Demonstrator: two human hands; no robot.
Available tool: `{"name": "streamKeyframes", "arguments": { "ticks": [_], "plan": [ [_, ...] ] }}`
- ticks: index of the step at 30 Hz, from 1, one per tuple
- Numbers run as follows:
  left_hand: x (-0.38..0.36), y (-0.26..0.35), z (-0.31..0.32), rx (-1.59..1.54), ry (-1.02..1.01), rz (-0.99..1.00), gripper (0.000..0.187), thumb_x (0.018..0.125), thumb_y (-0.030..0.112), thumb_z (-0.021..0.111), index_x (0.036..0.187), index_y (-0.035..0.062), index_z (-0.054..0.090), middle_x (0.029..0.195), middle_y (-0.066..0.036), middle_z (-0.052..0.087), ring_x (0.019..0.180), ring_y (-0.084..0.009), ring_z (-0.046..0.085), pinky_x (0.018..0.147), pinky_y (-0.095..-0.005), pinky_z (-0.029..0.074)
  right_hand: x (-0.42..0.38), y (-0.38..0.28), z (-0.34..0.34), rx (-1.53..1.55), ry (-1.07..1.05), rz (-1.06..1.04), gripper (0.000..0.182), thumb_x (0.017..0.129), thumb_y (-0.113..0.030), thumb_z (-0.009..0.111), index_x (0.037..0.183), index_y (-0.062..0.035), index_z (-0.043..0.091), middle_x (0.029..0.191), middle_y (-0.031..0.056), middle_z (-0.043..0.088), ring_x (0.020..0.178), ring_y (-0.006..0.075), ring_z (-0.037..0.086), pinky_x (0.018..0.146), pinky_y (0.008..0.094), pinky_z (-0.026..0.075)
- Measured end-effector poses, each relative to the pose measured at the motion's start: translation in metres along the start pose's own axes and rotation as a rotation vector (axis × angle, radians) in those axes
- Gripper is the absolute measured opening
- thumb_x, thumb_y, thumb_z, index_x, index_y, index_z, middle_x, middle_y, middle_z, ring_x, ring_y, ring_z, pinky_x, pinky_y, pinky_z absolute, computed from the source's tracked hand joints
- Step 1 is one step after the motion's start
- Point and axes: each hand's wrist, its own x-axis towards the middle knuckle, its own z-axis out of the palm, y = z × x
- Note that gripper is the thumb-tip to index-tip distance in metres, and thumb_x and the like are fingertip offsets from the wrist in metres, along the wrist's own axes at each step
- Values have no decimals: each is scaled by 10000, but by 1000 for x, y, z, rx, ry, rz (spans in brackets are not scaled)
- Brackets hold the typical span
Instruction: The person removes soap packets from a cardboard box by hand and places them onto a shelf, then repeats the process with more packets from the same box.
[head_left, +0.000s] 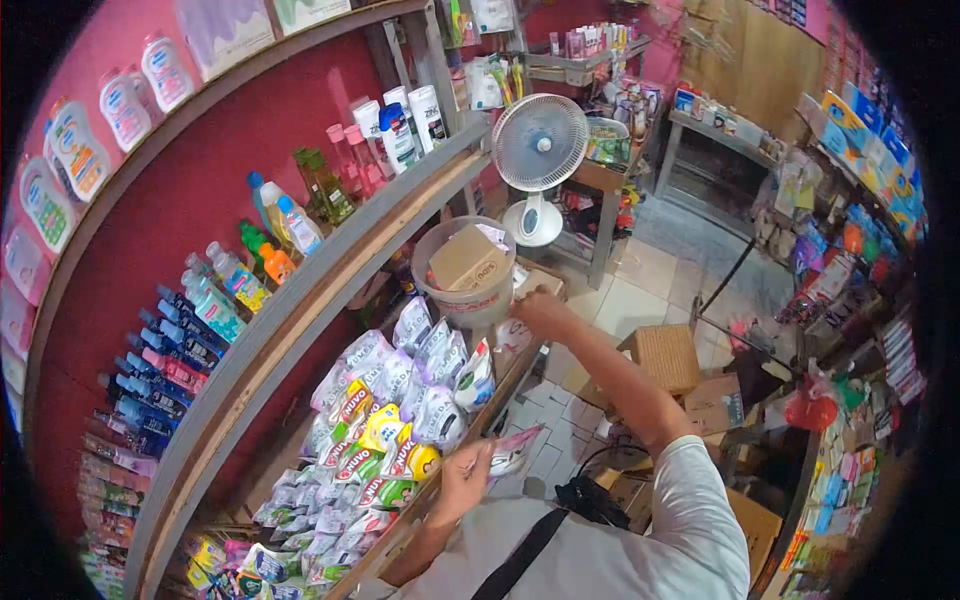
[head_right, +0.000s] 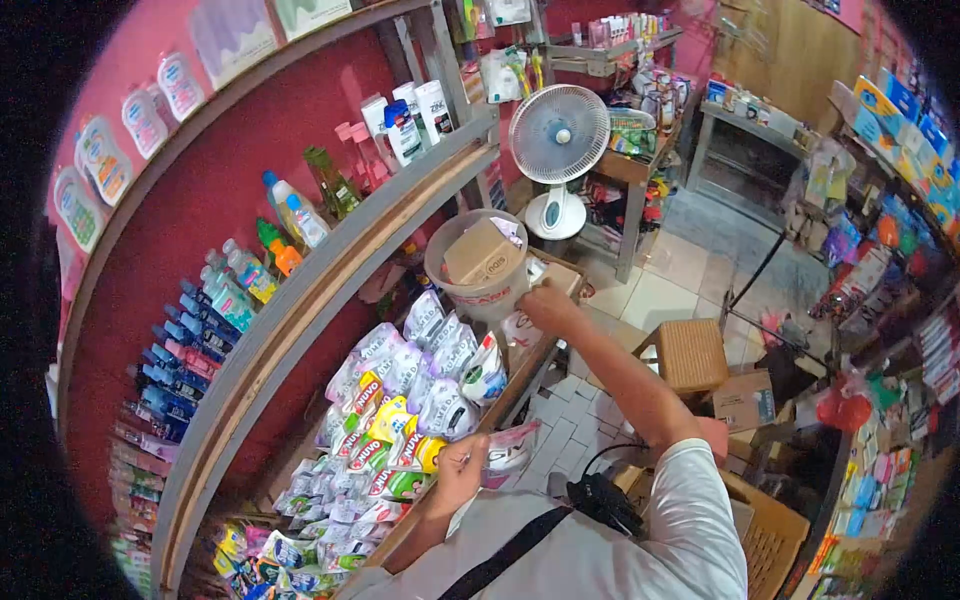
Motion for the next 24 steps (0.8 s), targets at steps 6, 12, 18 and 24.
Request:
{"name": "streamKeyframes", "arguments": {
  "ticks": [6, 12, 18, 24],
  "plan": [
    [14, -17, 18, 39, 18, -113, 243, 975, 171, 550, 1032, -39, 659, 691, 9, 545, 646, -57, 466, 578, -244, 413, 25, 5, 32, 42, -10, -154, 272, 726, -81, 552, 931, -145, 718, 912, 75, 702, 932, 241, 650, 877, 399, 438],
    [19, -14, 32, 36, 91, -133, 254, 971, 192, 569, 1029, -37, 663, 695, 9, 560, 651, -56, 476, 585, -238, 418, 35, 7, 43, 112, -69, -176, 261, 733, -88, 563, 926, -148, 728, 924, 96, 701, 971, 244, 647, 914, 411, 423],
    [20, -7, 43, 66, 159, -100, 249, 977, 176, 559, 916, -50, 643, 700, 23, 541, 673, -54, 462, 596, -244, 409, 32, 5, 79, 82, 46, -264, 172, 764, -91, 547, 802, -89, 715, 843, 133, 699, 880, 273, 673, 859, 414, 441],
    [18, -12, 43, 99, 106, -127, 283, 975, 226, 565, 1033, -31, 668, 745, -23, 625, 716, -73, 527, 648, -257, 456, 27, -11, 55, 70, -58, -193, 171, 757, -73, 558, 842, -67, 705, 892, 141, 695, 903, 297, 661, 877, 433, 441]
  ]
}}
